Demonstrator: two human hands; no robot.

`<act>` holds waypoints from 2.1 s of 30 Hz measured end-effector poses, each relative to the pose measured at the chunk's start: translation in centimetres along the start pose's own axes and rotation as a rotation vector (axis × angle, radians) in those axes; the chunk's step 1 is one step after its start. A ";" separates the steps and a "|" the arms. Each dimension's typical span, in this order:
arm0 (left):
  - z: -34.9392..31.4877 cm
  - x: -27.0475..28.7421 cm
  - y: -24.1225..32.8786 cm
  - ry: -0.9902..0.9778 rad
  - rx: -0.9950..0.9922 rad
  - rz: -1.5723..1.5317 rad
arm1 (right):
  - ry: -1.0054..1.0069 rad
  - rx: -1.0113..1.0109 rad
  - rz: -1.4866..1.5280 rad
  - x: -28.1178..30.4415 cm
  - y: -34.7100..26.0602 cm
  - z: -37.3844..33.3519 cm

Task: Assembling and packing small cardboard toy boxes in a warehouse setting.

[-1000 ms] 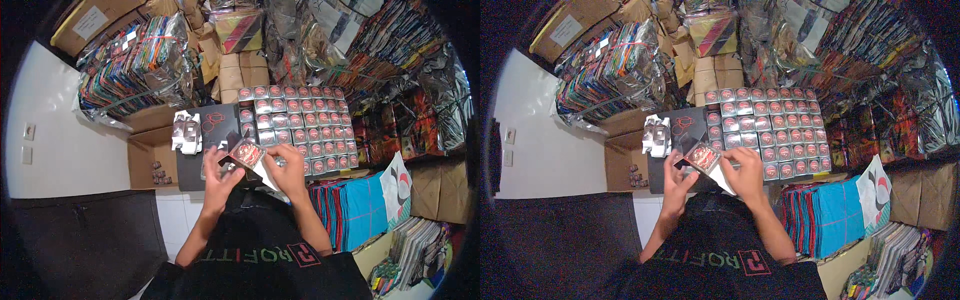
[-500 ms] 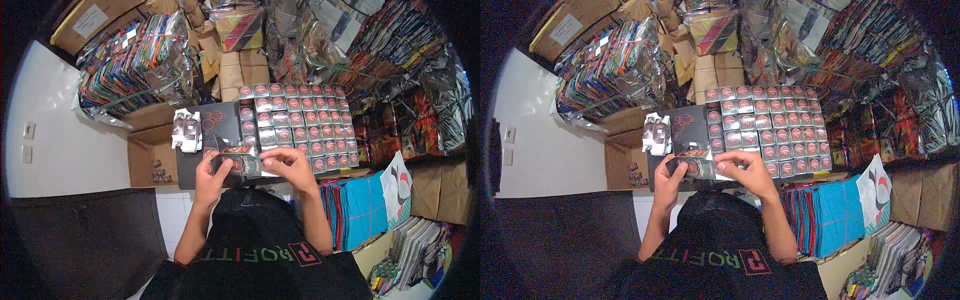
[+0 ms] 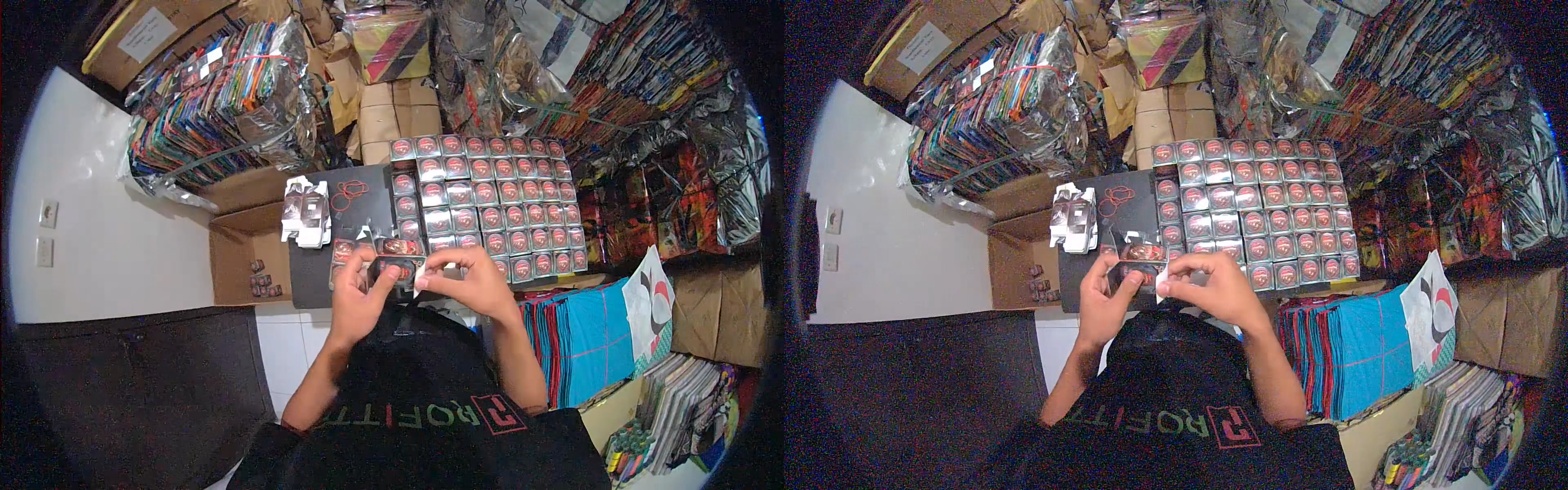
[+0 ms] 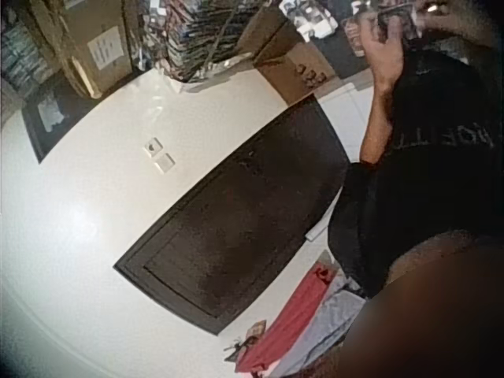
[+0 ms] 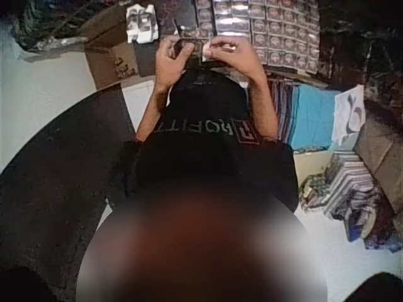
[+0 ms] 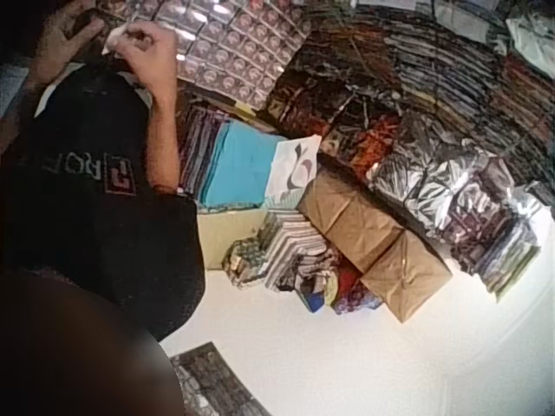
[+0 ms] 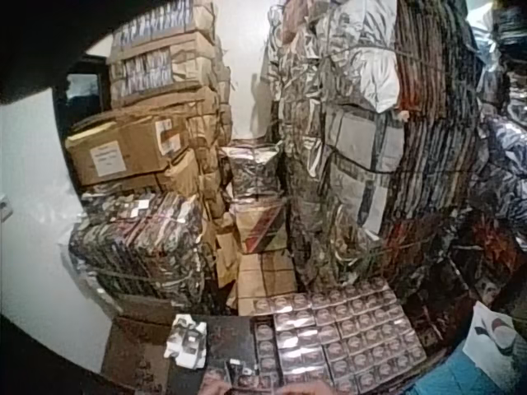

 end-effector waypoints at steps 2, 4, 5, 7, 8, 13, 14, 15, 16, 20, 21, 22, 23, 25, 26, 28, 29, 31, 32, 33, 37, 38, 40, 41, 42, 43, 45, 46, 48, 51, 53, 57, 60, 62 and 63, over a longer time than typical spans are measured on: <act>-0.4 -0.5 0.1 -0.001 0.002 -0.007 | 0.057 0.012 -0.061 0.2 -0.2 0.0; -0.5 -0.7 0.0 -0.002 0.002 -0.010 | 0.096 -0.004 -0.096 0.6 0.1 0.1; -0.4 -0.8 0.1 0.000 -0.014 -0.017 | 0.096 -0.003 -0.095 0.4 0.0 0.1; -0.2 -0.8 0.2 0.000 -0.029 -0.025 | 0.141 0.020 -0.075 0.5 -0.6 -0.1; -0.2 -0.8 0.0 -0.003 -0.006 -0.040 | 0.143 0.020 -0.074 0.6 -0.8 -0.2; 0.0 -0.2 -1.2 0.029 0.143 -0.205 | 0.102 -0.003 0.058 0.8 -0.9 -0.3; 0.0 0.2 -1.3 0.028 0.143 -0.203 | 0.058 -0.004 0.103 1.1 -0.8 -0.2; 0.1 0.3 -1.6 0.057 0.177 -0.337 | 0.014 -0.004 0.147 1.4 -0.6 -0.1; 0.2 0.3 -1.8 0.087 0.212 -0.471 | 0.038 0.038 0.239 1.7 -1.1 -0.3; 0.8 0.6 -1.3 0.098 0.251 -0.449 | 0.100 0.146 0.093 2.4 -1.6 -0.5; 0.8 0.4 -1.3 0.097 0.252 -0.449 | 0.121 0.104 0.076 2.4 -1.0 -0.3; 0.9 0.3 -1.3 0.117 0.238 -0.398 | 0.142 0.064 0.059 2.5 -0.6 -0.1; 1.0 0.4 -1.2 0.136 0.224 -0.347 | 0.142 0.063 0.059 2.3 -0.7 -0.1; 1.0 0.6 -1.9 0.161 0.202 -0.336 | 0.197 0.040 0.065 2.1 -1.0 -0.3; 1.0 0.9 -2.0 0.187 0.180 -0.325 | 0.195 0.040 0.065 1.8 -1.3 -0.4; 1.1 0.9 -1.9 0.204 0.175 -0.326 | 0.241 0.020 -0.003 1.5 -1.8 -0.7; 1.1 0.9 -1.7 0.220 0.170 -0.327 | 0.265 0.033 -0.069 1.4 -1.7 -1.0; 1.1 1.0 -2.3 0.234 0.181 -0.362 | 0.269 0.125 -0.115 0.6 -2.5 -1.4; 1.0 1.2 -2.7 0.250 0.189 -0.395 | 0.271 0.218 -0.161 -0.1 -3.3 -1.8; 1.0 1.4 -3.0 0.252 0.189 -0.395 | 0.249 0.239 -0.135 -0.6 -3.5 -1.9; 1.3 1.7 -2.0 0.255 0.178 -0.380 | 0.095 0.227 0.039 -1.2 -2.3 -1.2; 1.4 1.5 -1.7 0.238 0.182 -0.378 | 0.096 0.226 0.038 -1.0 -2.1 -1.1; 1.4 1.1 -1.6 0.214 0.172 -0.401 | 0.136 0.175 0.014 -0.6 -2.0 -0.8; 1.5 0.8 -1.3 0.190 0.160 -0.423 | 0.184 0.108 0.054 -0.5 -2.5 -1.0; 1.4 0.7 -1.0 0.189 0.161 -0.419 | 0.208 0.181 -0.090 -0.4 -3.6 -1.1; 1.3 0.8 -1.1 0.190 0.160 -0.419 | 0.233 0.254 -0.233 -0.4 -4.5 -1.1; 1.1 0.6 -1.4 0.156 0.190 -0.543 | 0.247 0.321 -0.276 -0.5 -4.6 -1.0; 1.1 0.3 -1.1 0.121 0.196 -0.606 | 0.259 0.287 -0.268 -0.4 -4.4 -1.0; 1.1 -0.3 -0.8 0.066 0.158 -0.632 | 0.272 0.253 -0.260 -0.2 -3.9 -0.9; 0.6 -0.8 -0.9 0.052 0.193 -0.638 | 0.330 0.242 -0.225 0.4 -3.2 -0.7; 0.7 -0.9 -0.9 0.039 0.194 -0.637 | 0.330 0.227 -0.239 0.4 -3.4 -0.7; 1.0 -1.4 0.0 0.025 0.231 -0.692 | 0.362 0.248 -0.177 1.0 -3.2 -0.7; 0.8 -1.2 -0.3 0.067 0.244 -0.655 | 0.356 0.245 -0.257 0.8 -3.8 -0.9; 1.0 -0.8 -0.3 0.137 0.214 -0.598 | 0.507 0.340 -0.291 1.1 -5.2 -1.6; 1.3 -0.6 0.1 0.170 0.193 -0.601 | 0.476 0.285 -0.216 1.3 -4.6 -1.7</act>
Point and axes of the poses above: each hand's wrist, its own z-axis towards the middle knuckle, its own x-axis out of the back of the hand, y = z × x, the point moved 8 cm from there along z, towards the middle knuckle, and after that the axes turned 12 degrees about -x, right-handed, at the moved point
